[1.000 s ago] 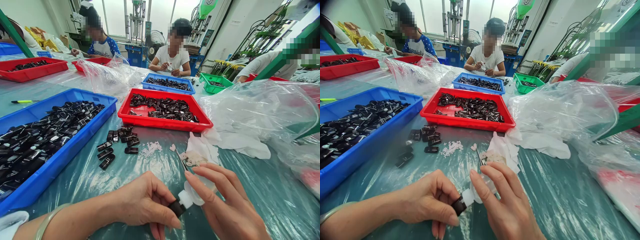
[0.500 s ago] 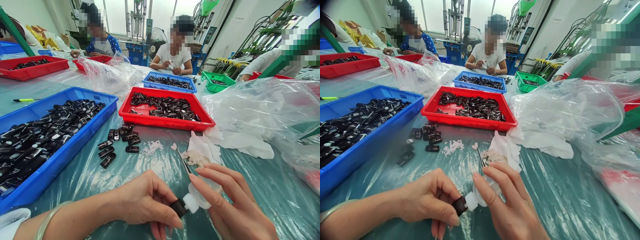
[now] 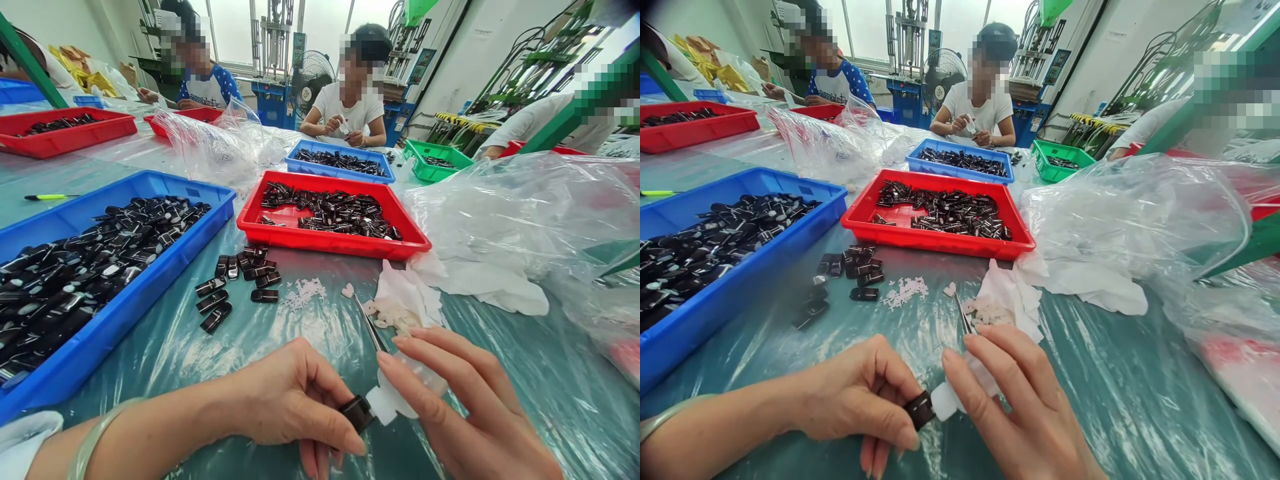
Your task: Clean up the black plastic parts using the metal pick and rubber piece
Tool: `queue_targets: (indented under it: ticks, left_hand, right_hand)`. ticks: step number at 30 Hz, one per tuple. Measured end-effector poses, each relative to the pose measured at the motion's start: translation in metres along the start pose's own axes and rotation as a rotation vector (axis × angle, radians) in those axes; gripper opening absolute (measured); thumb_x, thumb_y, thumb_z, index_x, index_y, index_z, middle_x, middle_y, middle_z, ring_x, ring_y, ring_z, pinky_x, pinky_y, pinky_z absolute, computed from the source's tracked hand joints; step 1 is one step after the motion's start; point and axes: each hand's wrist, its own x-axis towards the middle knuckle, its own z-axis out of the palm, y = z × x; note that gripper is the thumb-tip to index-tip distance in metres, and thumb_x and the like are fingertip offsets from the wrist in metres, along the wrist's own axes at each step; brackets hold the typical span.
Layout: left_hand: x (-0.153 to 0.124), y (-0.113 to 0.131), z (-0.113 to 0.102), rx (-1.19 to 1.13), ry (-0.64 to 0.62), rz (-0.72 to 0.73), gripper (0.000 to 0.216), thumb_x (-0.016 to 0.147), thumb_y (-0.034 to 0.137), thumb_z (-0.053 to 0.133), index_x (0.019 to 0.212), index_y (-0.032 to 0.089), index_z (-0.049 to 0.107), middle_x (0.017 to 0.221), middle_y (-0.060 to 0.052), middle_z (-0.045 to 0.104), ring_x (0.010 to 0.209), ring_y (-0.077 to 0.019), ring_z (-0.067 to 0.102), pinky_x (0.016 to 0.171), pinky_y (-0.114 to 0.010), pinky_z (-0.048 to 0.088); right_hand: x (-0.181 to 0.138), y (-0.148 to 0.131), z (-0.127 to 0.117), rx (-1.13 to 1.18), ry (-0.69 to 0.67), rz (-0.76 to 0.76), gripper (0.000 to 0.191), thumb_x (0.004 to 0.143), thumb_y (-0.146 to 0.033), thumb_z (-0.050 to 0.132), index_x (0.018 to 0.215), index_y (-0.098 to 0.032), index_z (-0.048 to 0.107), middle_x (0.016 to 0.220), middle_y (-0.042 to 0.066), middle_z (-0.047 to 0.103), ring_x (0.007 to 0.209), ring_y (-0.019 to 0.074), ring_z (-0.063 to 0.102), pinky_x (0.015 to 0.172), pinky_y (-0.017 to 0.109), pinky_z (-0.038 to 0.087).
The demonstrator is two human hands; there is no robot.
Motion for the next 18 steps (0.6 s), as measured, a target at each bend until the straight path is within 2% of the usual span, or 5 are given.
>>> queue_targets:
  ticks: [9, 18]
  left_hand:
    - [0.0009, -0.0002, 0.0018, -0.001, -0.015, -0.019, 0.014, 0.064, 0.022, 0.07, 0.059, 0.011, 0.062, 0.048, 0.002, 0.058, 0.038, -0.0057, 0.054, 0.04, -0.011, 0.046]
    - [0.0021, -0.0017, 0.0012, -0.01, -0.038, -0.022, 0.015, 0.063, 0.023, 0.071, 0.058, 0.011, 0.062, 0.048, 0.002, 0.058, 0.038, -0.0062, 0.055, 0.04, -0.012, 0.046]
  right_hand:
    - [0.0021, -0.0069, 0.0015, -0.031, 0.024, 0.018, 0.036, 0.087, -0.007, 0.037, 0.117, -0.017, 0.056, 0.114, 0.013, 0.05, 0.119, 0.029, 0.041, 0.097, 0.048, 0.037]
    - [0.0026, -0.0085, 0.0066, -0.046, 0.089, 0.056, 0.037, 0.086, -0.005, 0.04, 0.115, -0.02, 0.058, 0.11, 0.01, 0.054, 0.117, 0.0277, 0.044, 0.096, 0.046, 0.038]
